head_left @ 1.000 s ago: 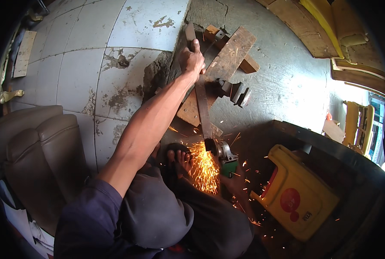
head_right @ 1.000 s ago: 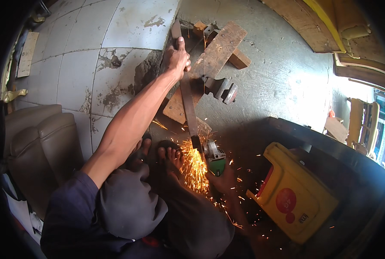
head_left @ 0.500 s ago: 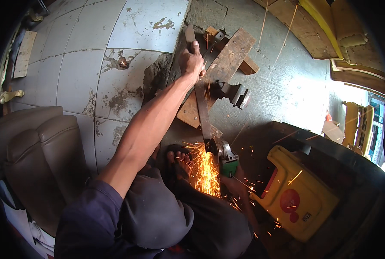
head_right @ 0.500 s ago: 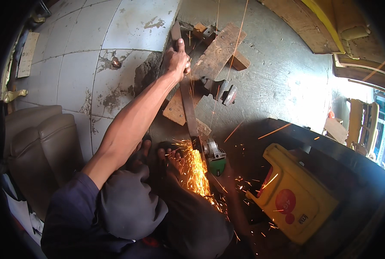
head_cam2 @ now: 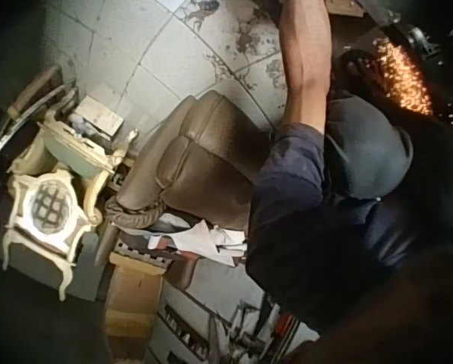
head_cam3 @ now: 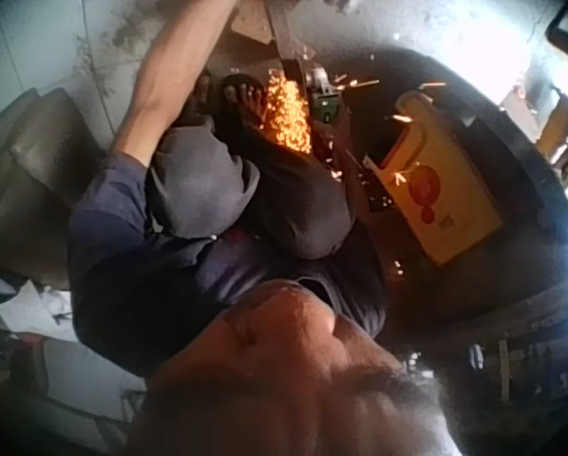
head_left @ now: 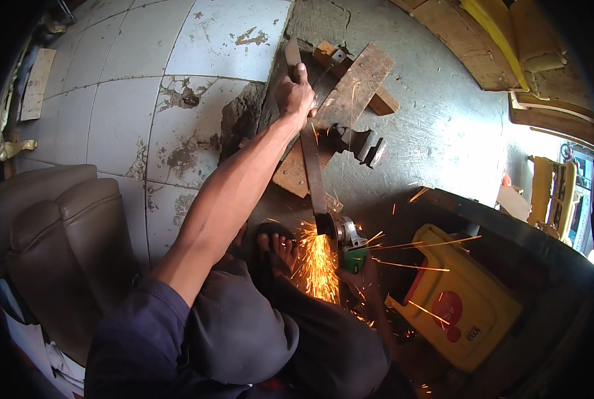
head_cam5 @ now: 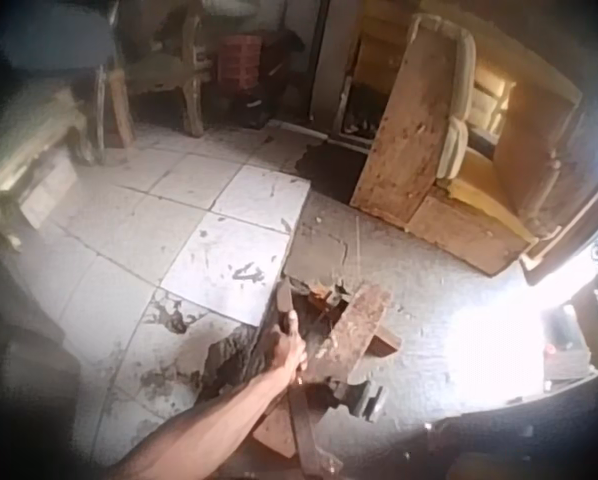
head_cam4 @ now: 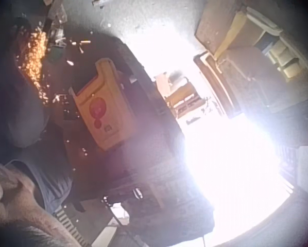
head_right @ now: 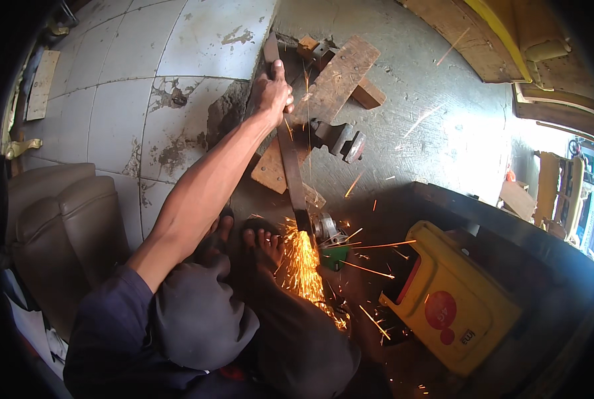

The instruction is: The person uses an angle grinder to cut a metal bar that is held in a makeshift wooden vice.

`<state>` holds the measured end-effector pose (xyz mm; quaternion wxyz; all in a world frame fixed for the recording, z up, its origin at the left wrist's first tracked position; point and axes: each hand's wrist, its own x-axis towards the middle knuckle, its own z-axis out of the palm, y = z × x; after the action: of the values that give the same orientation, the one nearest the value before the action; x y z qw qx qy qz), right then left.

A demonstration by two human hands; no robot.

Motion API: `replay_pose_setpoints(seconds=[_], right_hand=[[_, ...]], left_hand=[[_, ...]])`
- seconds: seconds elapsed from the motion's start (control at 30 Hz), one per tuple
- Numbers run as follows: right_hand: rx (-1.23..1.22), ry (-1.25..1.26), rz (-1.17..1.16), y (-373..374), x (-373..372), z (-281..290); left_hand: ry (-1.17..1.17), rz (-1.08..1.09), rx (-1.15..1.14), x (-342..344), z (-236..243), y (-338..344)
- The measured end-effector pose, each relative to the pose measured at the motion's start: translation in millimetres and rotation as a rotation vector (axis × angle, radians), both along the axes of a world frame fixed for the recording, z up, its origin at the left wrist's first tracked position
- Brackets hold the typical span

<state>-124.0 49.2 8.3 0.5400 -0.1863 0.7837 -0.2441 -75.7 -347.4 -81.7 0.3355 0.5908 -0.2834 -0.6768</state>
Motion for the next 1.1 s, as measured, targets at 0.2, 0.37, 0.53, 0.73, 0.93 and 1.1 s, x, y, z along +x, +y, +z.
replay_pose_setpoints(seconds=[0.2,0.37,0.53,0.73,0.93,1.1], right_hand=[[-0.13,0.036,0.013,22.8,-2.8,-29.0],[-0.004,0.01,0.005,8.3,-0.4,-11.6],[0.01,-0.002,-0.042,19.2,-3.1,-19.8],[-0.05,0.01,-0.026,11.6,-1.8,-13.7],[-0.041,0.078,0.051,9.5,-8.0,-10.6],[-0.001,0.085,0.079,-1.6,-2.9,-5.1]], left_hand=[[-0.028,0.019,0.019,-1.9,-5.0,-2.9],[-0.024,0.018,0.03,1.7,-4.6,-3.0],[-0.05,0.03,0.015,-4.3,-0.3,-1.5],[-0.041,0.041,0.02,-4.9,3.5,-0.1],[0.006,0.003,0.007,-4.6,1.1,-0.3],[0.007,0.016,0.003,4.7,-1.5,-1.9]])
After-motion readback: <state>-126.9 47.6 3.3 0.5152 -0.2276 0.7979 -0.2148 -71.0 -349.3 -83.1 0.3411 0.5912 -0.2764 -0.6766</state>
